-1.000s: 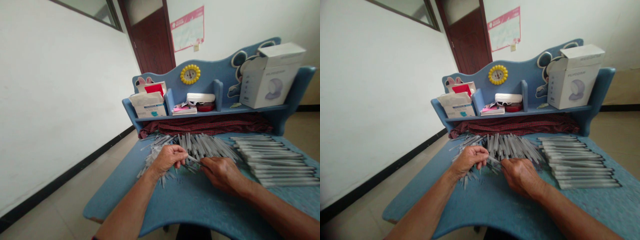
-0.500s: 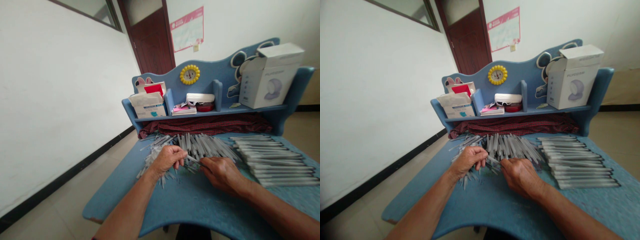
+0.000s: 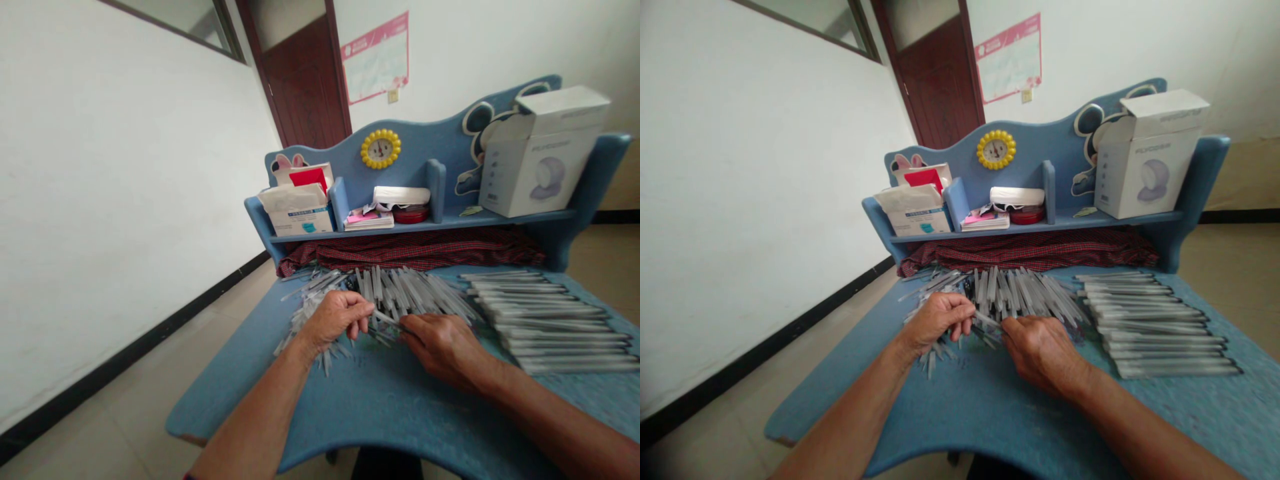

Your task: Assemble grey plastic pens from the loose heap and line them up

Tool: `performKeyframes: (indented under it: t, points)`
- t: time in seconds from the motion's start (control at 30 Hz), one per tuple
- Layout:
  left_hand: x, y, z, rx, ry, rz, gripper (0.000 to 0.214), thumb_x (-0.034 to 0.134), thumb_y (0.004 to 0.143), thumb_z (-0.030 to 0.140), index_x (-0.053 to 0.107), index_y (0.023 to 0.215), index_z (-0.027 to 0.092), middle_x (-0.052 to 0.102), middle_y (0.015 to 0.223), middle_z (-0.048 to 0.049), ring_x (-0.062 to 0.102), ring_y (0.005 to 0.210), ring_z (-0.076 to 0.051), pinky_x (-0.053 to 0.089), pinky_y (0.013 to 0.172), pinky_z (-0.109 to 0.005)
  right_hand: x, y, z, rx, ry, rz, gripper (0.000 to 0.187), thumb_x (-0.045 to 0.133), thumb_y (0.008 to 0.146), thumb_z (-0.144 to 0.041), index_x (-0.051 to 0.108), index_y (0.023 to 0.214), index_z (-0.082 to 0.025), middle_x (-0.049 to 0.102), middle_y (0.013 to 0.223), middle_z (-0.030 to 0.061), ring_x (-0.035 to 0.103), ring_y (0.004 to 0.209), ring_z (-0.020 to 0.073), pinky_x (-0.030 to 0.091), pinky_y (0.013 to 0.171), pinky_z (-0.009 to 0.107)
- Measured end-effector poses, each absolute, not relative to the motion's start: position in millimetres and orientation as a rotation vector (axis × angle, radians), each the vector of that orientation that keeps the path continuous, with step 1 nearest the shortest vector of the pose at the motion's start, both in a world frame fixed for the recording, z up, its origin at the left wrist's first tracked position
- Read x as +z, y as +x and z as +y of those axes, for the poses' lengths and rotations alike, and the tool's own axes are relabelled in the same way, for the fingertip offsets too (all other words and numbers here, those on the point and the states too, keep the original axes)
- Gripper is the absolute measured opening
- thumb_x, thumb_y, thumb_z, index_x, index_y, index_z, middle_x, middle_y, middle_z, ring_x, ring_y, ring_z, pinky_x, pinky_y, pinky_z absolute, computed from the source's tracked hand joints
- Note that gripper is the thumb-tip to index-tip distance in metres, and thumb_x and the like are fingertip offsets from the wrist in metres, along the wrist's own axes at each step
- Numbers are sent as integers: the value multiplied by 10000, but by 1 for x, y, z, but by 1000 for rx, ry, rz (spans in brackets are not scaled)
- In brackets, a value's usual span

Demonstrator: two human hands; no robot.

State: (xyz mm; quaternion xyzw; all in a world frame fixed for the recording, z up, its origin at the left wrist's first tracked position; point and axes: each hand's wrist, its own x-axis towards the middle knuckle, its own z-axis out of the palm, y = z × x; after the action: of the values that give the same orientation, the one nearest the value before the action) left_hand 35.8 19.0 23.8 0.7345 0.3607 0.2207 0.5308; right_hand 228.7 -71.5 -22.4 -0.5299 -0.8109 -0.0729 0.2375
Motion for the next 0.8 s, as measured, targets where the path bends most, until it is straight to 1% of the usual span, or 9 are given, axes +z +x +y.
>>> performKeyframes:
  t: [0.07,0.17,0.37,0.5,0.57,0.7,0.8]
  points:
    - [24,36,19,512,1775,886,348,554,758,428,564,611,114,583,488,-2,426,330,-39,297,366,-157,-22,228,-72,-200,-1454,-2221,141,409,857,-173,536,799,-190,606,673,-10,539,602,113,255,570,266]
    - [24,36,18,498,1785,900,342,557,756,417,552,591,118,556,456,14,399,319,-33,273,356,-153,-20,228,-73,-203,-1468,-2223,147,407,858,-176,534,785,-188,607,675,-5,541,611,116,259,574,265]
    - [25,35,18,527,1760,839,236,614,716,336,589,668,107,607,530,-11,450,367,-42,319,392,-152,-18,228,-74,-192,-1470,-2240,147,410,849,-158,529,766,-185,603,666,-6,531,602,111,253,563,261]
    - [25,34,19,524,1732,818,211,619,714,315,596,705,105,612,544,-12,469,377,-48,336,400,-154,-18,227,-73,-205,-1469,-2232,138,418,847,-157,535,778,-185,602,668,-7,529,596,110,252,562,261]
    - [26,34,19,519,1740,826,227,613,723,333,594,702,107,614,550,-12,466,375,-45,337,400,-154,-19,227,-73,-204,-1465,-2227,139,417,850,-161,538,786,-185,602,665,-9,530,591,110,254,562,261]
    - [26,34,18,504,1792,876,337,556,761,415,556,610,114,576,482,2,413,328,-34,283,362,-155,-20,228,-73,-208,-1454,-2226,137,417,850,-171,545,804,-183,605,667,-8,533,587,112,257,561,262]
    - [26,35,17,504,1802,886,338,545,769,408,545,597,118,553,456,15,392,317,-31,264,353,-154,-20,227,-73,-207,-1459,-2221,142,416,855,-183,545,797,-181,606,664,-6,533,584,112,259,561,261]
